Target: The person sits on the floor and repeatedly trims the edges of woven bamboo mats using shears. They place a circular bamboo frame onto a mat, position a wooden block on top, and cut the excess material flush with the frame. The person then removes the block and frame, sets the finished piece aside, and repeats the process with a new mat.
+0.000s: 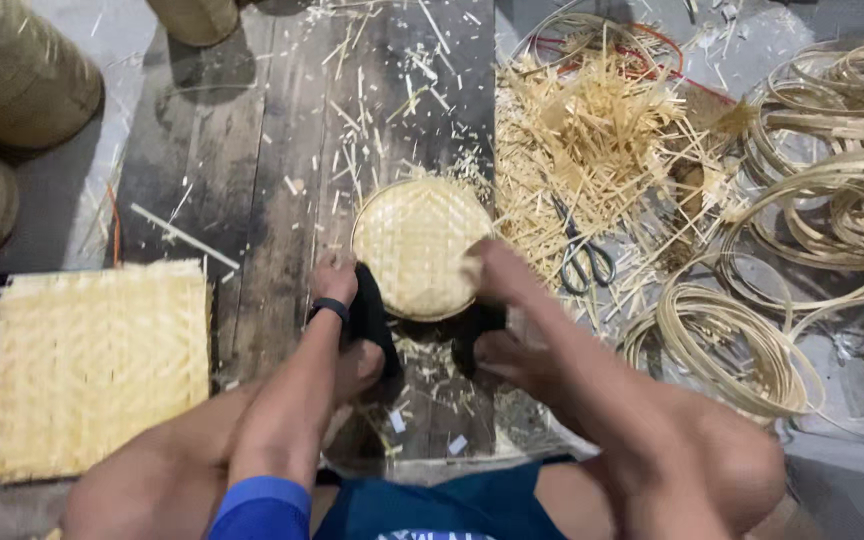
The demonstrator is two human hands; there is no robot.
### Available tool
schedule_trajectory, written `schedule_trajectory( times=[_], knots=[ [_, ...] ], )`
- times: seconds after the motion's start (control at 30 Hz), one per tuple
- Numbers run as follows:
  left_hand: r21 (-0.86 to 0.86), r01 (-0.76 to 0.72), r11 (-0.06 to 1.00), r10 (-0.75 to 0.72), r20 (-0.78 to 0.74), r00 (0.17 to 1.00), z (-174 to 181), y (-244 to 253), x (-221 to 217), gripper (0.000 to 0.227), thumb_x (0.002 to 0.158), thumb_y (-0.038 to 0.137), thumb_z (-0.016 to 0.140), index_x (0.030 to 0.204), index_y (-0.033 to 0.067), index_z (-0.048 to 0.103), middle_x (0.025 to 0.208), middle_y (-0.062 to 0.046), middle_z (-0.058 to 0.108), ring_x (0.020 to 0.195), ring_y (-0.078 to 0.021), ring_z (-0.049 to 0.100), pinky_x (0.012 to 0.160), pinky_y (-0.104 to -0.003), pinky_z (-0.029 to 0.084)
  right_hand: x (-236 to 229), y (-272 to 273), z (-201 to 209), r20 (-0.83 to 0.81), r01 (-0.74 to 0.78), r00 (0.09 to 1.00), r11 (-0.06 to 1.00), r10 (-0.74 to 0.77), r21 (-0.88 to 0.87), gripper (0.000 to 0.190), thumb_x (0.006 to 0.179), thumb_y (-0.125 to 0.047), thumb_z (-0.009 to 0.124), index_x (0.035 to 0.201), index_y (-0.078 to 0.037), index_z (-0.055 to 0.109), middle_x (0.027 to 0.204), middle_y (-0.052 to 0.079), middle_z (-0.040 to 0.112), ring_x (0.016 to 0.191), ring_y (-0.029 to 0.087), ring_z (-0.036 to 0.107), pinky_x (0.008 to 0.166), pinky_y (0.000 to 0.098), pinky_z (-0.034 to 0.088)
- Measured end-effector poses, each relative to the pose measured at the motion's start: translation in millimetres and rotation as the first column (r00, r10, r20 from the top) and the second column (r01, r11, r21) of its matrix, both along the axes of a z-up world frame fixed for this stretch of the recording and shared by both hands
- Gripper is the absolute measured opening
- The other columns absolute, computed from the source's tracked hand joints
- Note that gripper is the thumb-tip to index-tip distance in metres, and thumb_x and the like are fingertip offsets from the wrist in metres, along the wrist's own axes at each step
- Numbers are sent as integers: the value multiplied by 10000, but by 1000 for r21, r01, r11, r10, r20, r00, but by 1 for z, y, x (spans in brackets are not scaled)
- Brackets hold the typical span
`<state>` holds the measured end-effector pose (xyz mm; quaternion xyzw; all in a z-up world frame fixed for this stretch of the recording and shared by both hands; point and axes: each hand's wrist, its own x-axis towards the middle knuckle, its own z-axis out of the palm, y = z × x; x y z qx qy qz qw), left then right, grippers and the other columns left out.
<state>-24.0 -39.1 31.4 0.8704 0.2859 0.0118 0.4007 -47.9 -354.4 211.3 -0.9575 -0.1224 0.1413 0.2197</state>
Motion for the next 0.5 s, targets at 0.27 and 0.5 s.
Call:
schedule_trajectory(
  times=[0.27,0.5],
  knots=[
    [50,7,999,-16,178,984,41,24,-36,282,921,344,654,1027,111,771,965,-218,719,900,-410,684,793,-485,544,4,-81,168,7,-156,981,813,193,-561,323,994,-387,612,1065,-98,738,1020,150,745,926,302,735,894,452,565],
    [-69,59,996,-62,-41,997,-27,1,42,406,978,460,611,948,84,762,930,-214,717,896,-416,688,798,-490,533,11,-90,-36,-140,132,983,987,-119,93,529,861,-410,745,1220,-26,683,1052,170,751,892,289,754,799,409,603]
  ],
)
